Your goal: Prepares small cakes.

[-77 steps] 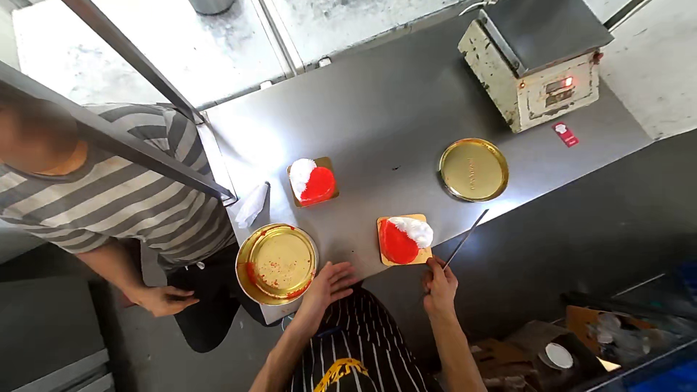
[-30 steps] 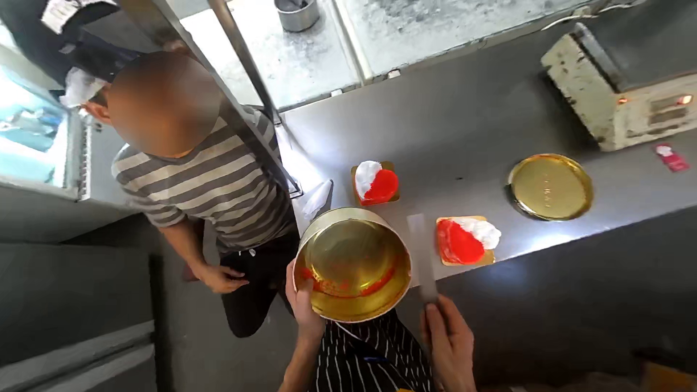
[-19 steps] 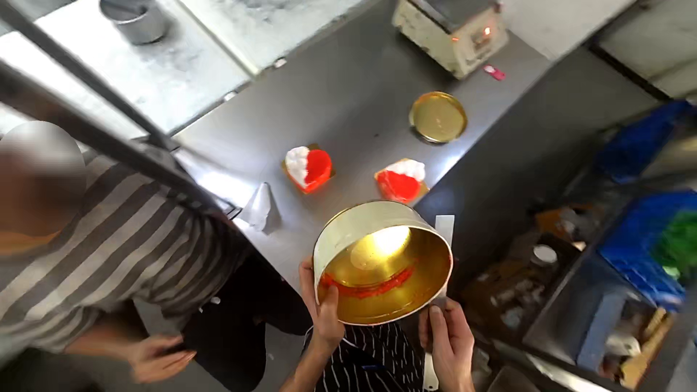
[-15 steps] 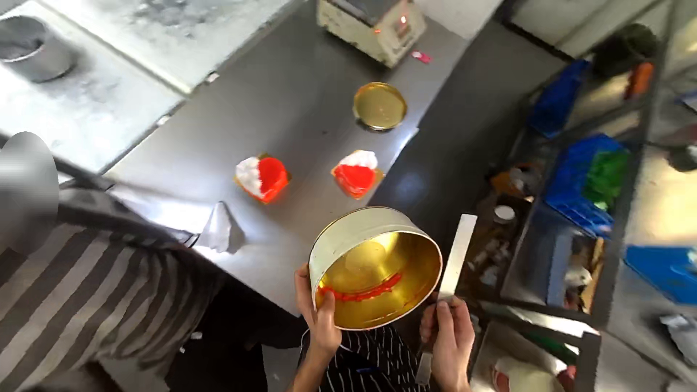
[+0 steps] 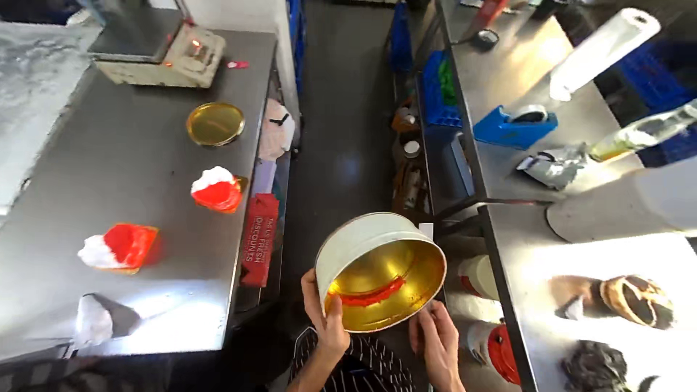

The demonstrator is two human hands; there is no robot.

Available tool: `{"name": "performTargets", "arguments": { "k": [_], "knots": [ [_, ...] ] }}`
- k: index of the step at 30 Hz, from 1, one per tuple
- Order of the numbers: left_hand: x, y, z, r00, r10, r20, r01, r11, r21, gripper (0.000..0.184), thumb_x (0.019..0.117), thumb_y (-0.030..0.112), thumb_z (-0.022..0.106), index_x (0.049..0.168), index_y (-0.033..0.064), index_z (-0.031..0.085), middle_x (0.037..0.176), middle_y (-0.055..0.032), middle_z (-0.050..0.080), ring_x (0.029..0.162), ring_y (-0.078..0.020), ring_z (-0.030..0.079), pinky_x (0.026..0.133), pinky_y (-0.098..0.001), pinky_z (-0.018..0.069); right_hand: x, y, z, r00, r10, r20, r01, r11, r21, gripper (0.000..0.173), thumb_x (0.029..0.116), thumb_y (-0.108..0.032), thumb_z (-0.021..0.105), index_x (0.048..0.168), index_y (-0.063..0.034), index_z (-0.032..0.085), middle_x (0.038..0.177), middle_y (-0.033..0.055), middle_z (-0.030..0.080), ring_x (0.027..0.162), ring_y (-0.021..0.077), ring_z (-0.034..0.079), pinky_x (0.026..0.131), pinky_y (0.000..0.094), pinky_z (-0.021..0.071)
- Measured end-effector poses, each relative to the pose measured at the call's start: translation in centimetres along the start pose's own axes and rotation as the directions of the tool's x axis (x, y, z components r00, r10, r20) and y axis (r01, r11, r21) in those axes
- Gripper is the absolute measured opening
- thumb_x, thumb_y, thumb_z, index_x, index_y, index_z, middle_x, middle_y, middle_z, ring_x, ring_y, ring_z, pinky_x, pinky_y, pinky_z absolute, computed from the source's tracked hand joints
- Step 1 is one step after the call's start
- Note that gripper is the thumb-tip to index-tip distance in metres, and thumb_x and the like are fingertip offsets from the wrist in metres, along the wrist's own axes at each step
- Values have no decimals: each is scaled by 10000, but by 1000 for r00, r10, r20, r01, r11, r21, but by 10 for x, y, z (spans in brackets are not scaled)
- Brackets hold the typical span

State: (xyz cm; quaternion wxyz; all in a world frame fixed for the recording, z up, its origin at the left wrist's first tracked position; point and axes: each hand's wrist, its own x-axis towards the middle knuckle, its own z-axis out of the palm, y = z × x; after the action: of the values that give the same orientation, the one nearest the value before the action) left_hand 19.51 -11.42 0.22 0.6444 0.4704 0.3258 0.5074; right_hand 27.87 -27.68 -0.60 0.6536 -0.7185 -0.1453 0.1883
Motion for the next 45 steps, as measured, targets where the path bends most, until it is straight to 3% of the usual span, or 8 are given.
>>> {"name": "performTargets", "arguments": {
  "k": [4, 12, 17, 22, 26, 29, 34, 45],
  "knots": [
    [-37, -15, 45, 994, -102, -37, 103, 995, 14, 550, 802, 139, 583, 1301, 3, 396, 1067, 39, 641, 960, -20, 674, 819, -250, 601, -2, 12, -61, 991, 26, -134, -20, 999, 43, 210, 1048, -157, 400, 1125, -15, 535, 606, -100, 561, 455, 2, 511, 418, 187, 464],
    [-93, -42, 97, 970, -154, 190, 132, 984, 122, 578, 867, 297, 599, 1296, -26, 383, 1098, 14, 614, 995, -35, 661, 860, -257, 587, -18, 20, -139, 973, 112, -201, -95, 991, 93, 151, 1040, -153, 451, 1061, -58, 566, 603, -87, 543, 467, 11, 496, 437, 191, 446],
    [-102, -54, 123, 874, -197, 444, 138, 977, 161, 671, 921, 431, 619, 1342, -36, 384, 1149, 26, 602, 1042, -35, 644, 906, -254, 573, -48, 29, -147, 864, 209, -459, -119, 969, 217, 172, 1037, -175, 447, 1089, -50, 554, 583, -95, 525, 451, 11, 485, 427, 198, 443],
    [-122, -65, 149, 660, -300, 689, 210, 954, 215, 557, 931, 237, 535, 1339, -104, 369, 1194, -5, 576, 1095, 4, 603, 949, -214, 535, -102, 36, -138, 588, 283, -758, -59, 949, 309, 239, 1035, -183, 436, 1147, -14, 562, 581, -81, 516, 434, 20, 462, 403, 203, 423],
    [-156, -65, 152, 367, -242, 898, 208, 962, 175, 589, 957, 370, 609, 1347, -22, 407, 1224, 79, 603, 1137, 36, 587, 997, -215, 511, -143, 31, -111, 438, 345, -830, -75, 934, 349, 194, 1045, -191, 450, 1131, -51, 554, 586, -71, 543, 444, 34, 498, 419, 215, 451],
    [-182, -62, 163, 219, -210, 953, 243, 958, 155, 465, 972, 307, 579, 1318, 21, 456, 1180, 72, 628, 1102, 7, 613, 970, -228, 535, -179, 29, -107, 177, 424, -888, -77, 906, 417, 255, 1047, -182, 389, 1180, -19, 534, 570, -74, 525, 428, 38, 493, 399, 220, 452],
    [-238, -74, 176, 29, -98, 995, 161, 983, 92, 694, 823, 296, 802, 1381, 115, 432, 1226, 5, 639, 1116, -66, 643, 941, -299, 577, -245, 48, -127, -76, 489, -869, -129, 860, 494, 306, 1076, -142, 378, 1298, 20, 513, 667, -10, 584, 491, 72, 546, 438, 222, 479],
    [-417, -109, 220, -438, 551, 710, 27, 798, -602, 659, 690, 193, 909, 1210, -28, 571, 1248, -222, 660, 1235, -350, 624, 1088, -484, 504, -368, 88, -255, -181, 440, -880, -19, 893, 450, 249, 1069, -91, 421, 1275, 13, 515, 660, -1, 570, 476, 70, 534, 431, 205, 473]
  ]
}}
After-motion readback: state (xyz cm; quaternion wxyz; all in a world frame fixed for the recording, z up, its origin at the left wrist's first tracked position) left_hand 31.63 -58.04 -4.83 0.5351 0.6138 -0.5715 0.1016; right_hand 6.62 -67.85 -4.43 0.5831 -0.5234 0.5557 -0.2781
